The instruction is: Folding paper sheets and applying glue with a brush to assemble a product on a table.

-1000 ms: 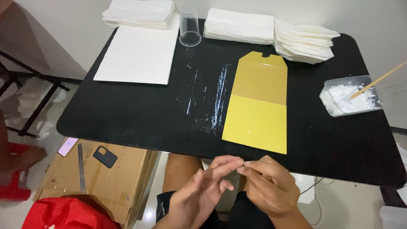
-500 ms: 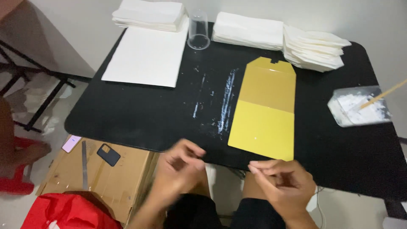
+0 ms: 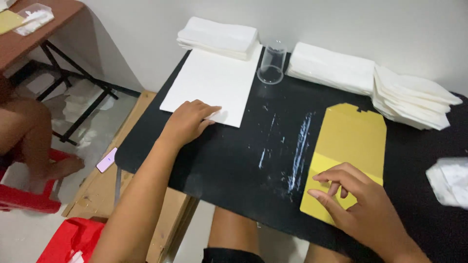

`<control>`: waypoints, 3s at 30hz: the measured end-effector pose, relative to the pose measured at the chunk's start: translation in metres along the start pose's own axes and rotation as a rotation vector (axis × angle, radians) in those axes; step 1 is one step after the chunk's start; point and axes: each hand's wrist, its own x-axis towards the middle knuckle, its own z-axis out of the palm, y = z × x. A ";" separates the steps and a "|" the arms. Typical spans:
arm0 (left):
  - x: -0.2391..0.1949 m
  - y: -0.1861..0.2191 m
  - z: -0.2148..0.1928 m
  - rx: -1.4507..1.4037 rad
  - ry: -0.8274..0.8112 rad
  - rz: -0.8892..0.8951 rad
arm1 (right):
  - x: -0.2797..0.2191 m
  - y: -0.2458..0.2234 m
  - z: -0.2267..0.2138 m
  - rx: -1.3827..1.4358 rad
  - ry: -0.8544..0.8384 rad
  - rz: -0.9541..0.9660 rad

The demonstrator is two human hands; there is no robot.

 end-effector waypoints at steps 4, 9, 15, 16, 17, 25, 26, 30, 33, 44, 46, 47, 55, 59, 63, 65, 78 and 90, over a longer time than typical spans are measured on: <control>0.014 -0.011 -0.015 -0.210 -0.037 -0.116 | 0.034 0.006 -0.002 -0.036 -0.027 -0.038; 0.027 -0.015 -0.019 -0.284 -0.241 -0.167 | 0.061 0.009 0.001 -0.062 -0.044 -0.032; 0.033 -0.016 -0.034 -0.615 -0.208 -0.215 | 0.066 0.020 0.009 -0.004 -0.049 -0.024; 0.035 -0.015 -0.036 -0.615 -0.210 -0.215 | 0.066 0.024 0.010 -0.003 -0.049 -0.022; 0.035 -0.014 -0.038 -0.665 -0.233 -0.248 | 0.065 0.026 0.011 0.011 -0.052 -0.024; 0.039 -0.020 -0.036 -0.829 -0.290 -0.327 | 0.061 0.029 0.012 0.039 -0.073 0.017; 0.039 -0.021 -0.035 -0.837 -0.287 -0.319 | 0.061 0.029 0.012 0.036 -0.073 0.022; 0.038 -0.024 -0.029 -0.816 -0.262 -0.295 | 0.059 0.031 0.011 0.044 -0.070 -0.002; 0.037 -0.019 -0.035 -0.809 -0.276 -0.336 | 0.055 0.034 0.011 0.020 -0.068 0.005; 0.032 -0.021 -0.027 -0.752 -0.158 -0.260 | 0.047 0.040 0.011 0.032 -0.075 0.053; 0.029 -0.015 -0.029 -0.702 -0.102 -0.255 | 0.046 0.040 0.011 0.047 -0.079 0.079; 0.028 -0.012 -0.027 -0.666 -0.080 -0.234 | 0.046 0.041 0.011 0.038 -0.078 0.068; 0.031 -0.012 -0.004 -0.399 -0.077 -0.130 | 0.057 0.033 0.017 -0.001 -0.097 0.114; 0.035 -0.011 -0.009 -0.556 0.055 -0.198 | 0.075 0.018 0.020 -0.060 -0.136 0.097; 0.042 -0.003 -0.030 -0.795 0.028 -0.345 | 0.103 0.014 0.029 -0.182 -0.150 -0.069; 0.045 -0.014 -0.027 -0.847 0.019 -0.375 | 0.131 0.012 0.034 -0.176 -0.202 -0.001; 0.045 -0.037 -0.027 -0.973 0.146 -0.369 | 0.404 0.051 0.157 -0.488 -0.163 -0.265; 0.040 -0.018 -0.040 -1.047 0.117 -0.476 | 0.492 0.119 0.277 -1.247 -0.030 -0.690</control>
